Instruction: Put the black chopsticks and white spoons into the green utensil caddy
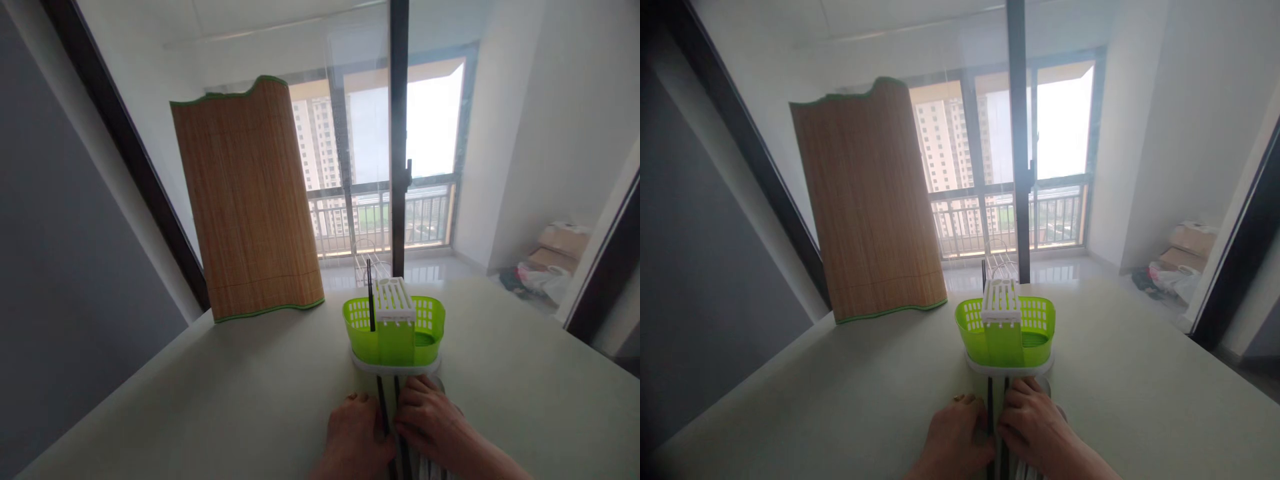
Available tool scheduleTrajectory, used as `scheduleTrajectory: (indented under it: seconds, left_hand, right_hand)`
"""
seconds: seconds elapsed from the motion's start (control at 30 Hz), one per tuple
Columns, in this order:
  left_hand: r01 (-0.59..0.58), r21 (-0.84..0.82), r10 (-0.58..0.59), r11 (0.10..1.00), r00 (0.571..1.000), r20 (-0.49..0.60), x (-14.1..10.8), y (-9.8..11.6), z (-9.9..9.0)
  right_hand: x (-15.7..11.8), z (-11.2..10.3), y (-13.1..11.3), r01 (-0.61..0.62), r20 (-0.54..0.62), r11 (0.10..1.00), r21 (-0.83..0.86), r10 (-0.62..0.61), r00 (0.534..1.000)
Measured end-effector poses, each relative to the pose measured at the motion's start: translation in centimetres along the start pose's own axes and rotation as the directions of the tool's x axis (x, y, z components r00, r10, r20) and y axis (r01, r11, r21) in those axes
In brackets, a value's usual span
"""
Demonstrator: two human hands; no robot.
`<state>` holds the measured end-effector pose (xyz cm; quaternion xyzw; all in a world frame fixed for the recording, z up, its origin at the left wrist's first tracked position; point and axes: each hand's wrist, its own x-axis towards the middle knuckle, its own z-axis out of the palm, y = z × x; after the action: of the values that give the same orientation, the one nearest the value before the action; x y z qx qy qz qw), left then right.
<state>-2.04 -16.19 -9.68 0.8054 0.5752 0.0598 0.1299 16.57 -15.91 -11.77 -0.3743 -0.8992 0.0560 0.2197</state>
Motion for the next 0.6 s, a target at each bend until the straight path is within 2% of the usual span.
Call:
scheduleTrajectory:
  seconds: [0.13,0.33,0.6]
  left_hand:
    - [0.082,0.099,-0.083,0.992,0.996,0.010,-0.1,-0.5,-1.1]
    - [0.251,0.225,-0.240,0.942,0.968,-0.077,0.6,-2.6,-1.7]
    - [0.243,0.117,-0.223,0.963,0.961,-0.167,1.1,-3.8,-1.1]
  right_hand:
    - [0.0,0.2,0.1,0.004,-0.006,1.000,0.008,-0.004,1.000]
    - [-0.1,0.3,0.0,0.012,-0.010,1.000,0.000,-0.012,1.000]
    - [0.2,0.4,0.0,0.035,-0.006,0.999,-0.003,-0.035,0.999]
